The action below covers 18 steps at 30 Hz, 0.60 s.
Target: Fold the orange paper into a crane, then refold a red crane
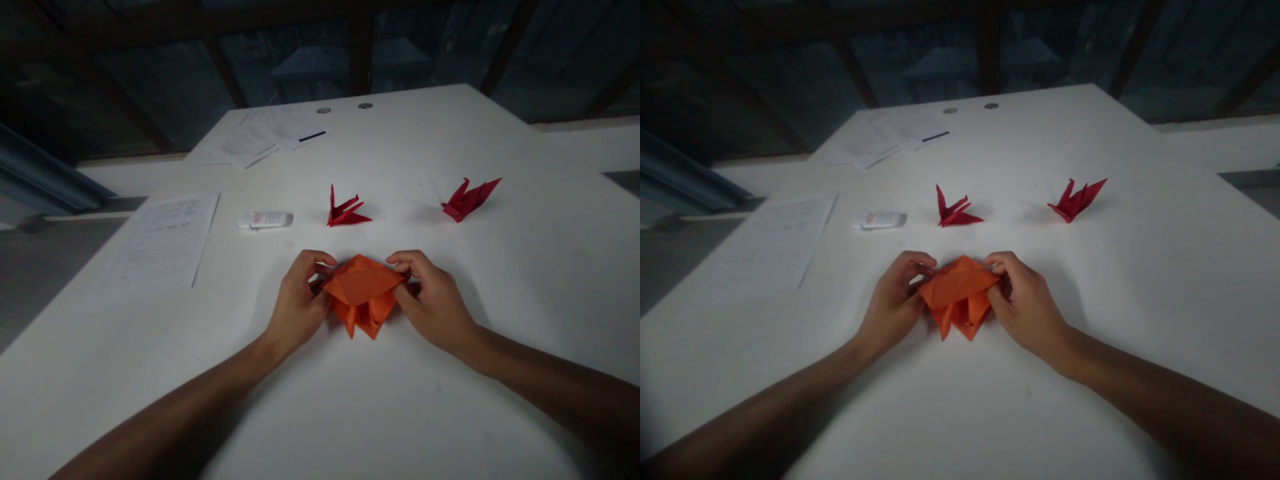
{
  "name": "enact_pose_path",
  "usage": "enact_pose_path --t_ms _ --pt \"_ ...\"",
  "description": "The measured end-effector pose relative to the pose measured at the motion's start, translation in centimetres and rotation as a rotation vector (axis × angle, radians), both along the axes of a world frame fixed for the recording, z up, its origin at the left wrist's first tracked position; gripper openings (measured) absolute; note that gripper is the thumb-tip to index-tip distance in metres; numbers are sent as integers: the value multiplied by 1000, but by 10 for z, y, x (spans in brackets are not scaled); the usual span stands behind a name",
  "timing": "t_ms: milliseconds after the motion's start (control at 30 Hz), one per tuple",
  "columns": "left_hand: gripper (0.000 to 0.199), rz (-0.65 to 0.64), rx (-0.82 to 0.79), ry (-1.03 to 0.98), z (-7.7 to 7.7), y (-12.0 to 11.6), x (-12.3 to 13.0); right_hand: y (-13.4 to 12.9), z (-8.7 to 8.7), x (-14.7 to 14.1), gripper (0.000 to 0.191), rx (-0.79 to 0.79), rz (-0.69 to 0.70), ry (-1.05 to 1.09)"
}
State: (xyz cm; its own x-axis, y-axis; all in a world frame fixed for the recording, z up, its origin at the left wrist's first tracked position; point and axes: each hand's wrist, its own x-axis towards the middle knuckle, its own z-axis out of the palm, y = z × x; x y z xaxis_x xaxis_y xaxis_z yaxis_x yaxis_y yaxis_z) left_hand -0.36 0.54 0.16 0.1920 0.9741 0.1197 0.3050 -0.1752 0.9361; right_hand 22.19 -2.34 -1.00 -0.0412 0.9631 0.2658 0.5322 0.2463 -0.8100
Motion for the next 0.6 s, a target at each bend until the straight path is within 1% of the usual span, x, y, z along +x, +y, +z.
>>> enact_pose_path --t_ms 167,233,333,400,500,600 --pt "28 -18 190 86 4 2 -1 1 -1 -1 44 -79 19 30" --pt "30 -28 239 112 4 3 -1 1 -1 -1 43 -87 19 49" --pt "32 4 210 74 3 4 -2 3 -4 0 34 -61 -17 115" --pt "32 40 176 44 2 5 -2 4 -6 1 30 -73 -35 206" --pt "29 82 150 18 1 5 -1 6 -9 1 34 -151 -23 360" --pt "24 107 134 -31 2 4 0 8 -11 0 43 -199 4 422"
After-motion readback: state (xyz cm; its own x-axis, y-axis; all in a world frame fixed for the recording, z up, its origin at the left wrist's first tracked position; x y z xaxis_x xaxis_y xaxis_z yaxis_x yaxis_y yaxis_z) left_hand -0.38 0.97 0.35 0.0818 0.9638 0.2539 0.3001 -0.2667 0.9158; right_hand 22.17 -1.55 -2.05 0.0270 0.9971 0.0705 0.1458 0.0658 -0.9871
